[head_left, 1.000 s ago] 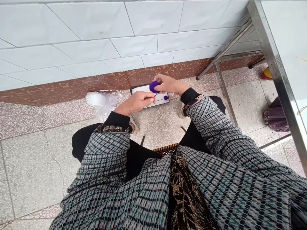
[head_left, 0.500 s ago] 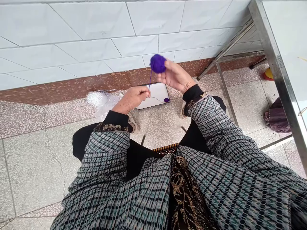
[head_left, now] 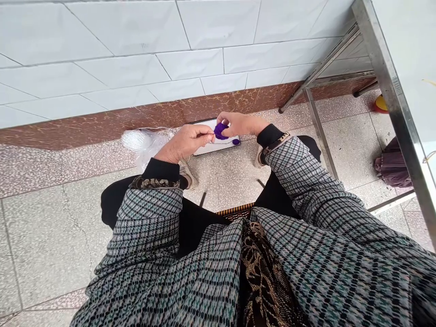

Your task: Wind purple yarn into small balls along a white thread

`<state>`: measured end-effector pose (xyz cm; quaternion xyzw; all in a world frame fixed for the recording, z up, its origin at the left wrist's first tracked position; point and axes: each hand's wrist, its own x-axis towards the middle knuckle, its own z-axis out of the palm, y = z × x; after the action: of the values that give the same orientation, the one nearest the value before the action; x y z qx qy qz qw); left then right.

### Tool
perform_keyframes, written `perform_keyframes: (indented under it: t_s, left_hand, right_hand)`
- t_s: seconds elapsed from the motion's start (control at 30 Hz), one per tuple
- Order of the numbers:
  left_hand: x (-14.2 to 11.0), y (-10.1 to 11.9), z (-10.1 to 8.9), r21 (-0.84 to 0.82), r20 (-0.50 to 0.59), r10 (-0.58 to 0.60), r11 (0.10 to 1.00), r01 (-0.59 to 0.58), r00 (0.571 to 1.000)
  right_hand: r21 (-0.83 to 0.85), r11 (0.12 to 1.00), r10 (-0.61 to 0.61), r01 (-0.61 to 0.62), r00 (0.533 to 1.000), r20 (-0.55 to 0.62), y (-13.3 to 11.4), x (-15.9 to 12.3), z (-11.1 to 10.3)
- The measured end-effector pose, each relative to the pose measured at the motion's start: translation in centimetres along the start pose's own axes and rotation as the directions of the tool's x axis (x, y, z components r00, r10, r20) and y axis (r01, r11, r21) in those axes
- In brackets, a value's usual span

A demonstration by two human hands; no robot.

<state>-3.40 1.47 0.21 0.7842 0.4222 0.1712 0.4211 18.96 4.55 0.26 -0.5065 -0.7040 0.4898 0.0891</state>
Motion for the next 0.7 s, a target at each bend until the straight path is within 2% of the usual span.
perform_keyframes:
  t_s: [0.1, 0.17, 0.27, 0.33, 0.37, 0.43, 0.5, 0.57, 0.63, 0.7]
  left_hand:
    - [0.1, -0.2, -0.6, 0.017, -0.14, -0.046, 0.999, 0.049, 0.989]
    - [0.3, -0.4, -0.8, 0.027, -0.21, -0.065, 0.997, 0.072, 0.975]
    - [0.8, -1.1, -0.5, 0.031, -0.266, -0.082, 0.995, 0.094, 0.961]
    - [1.1, -1.4, 0.1, 0.016, -0.243, -0.095, 0.995, 0.102, 0.965]
    - [1.2, -1.4, 0.5, 0.007, -0.206, -0.096, 0.995, 0.1, 0.974]
    - [1.3, -1.2, 1.1, -0.007, -0.078, -0.08, 0.997, 0.079, 0.994]
    - [1.3, -0.7, 1.6, -0.017, 0.078, -0.042, 0.999, 0.043, 0.996]
    - [1.1, -0.2, 1.7, -0.027, 0.177, -0.008, 1.0, 0.013, 0.984]
    - [0.9, 0.0, 1.6, -0.028, 0.165, 0.001, 1.0, 0.004, 0.986]
    - [0.6, 0.0, 1.2, -0.018, 0.074, -0.015, 1.0, 0.017, 0.997]
  right_hand:
    - [0.101, 0.994, -0.05, 0.032, 0.981, 0.187, -0.4, -0.7, -0.3]
    - [0.247, 0.966, -0.137, 0.074, 0.958, 0.251, -0.3, -0.9, -0.3]
    - [0.508, 0.843, -0.324, 0.179, 0.922, 0.212, -0.2, -0.9, -0.5]
    - [0.637, 0.74, -0.381, 0.218, 0.916, 0.129, -0.3, -0.9, -0.6]
    - [0.673, 0.707, -0.362, 0.216, 0.929, 0.082, -0.5, -0.8, -0.7]
    - [0.693, 0.696, -0.254, 0.186, 0.967, -0.005, -1.0, -0.7, -0.7]
    - [0.661, 0.735, -0.133, 0.152, 0.988, -0.079, -1.2, -0.4, -0.6]
    - [0.592, 0.797, -0.055, 0.119, 0.991, -0.125, -1.0, 0.1, -0.3]
    - [0.489, 0.87, -0.007, 0.068, 0.992, -0.124, -0.5, 0.6, 0.1]
    - [0.365, 0.931, 0.014, 0.015, 0.997, -0.079, 0.0, 0.7, 0.3]
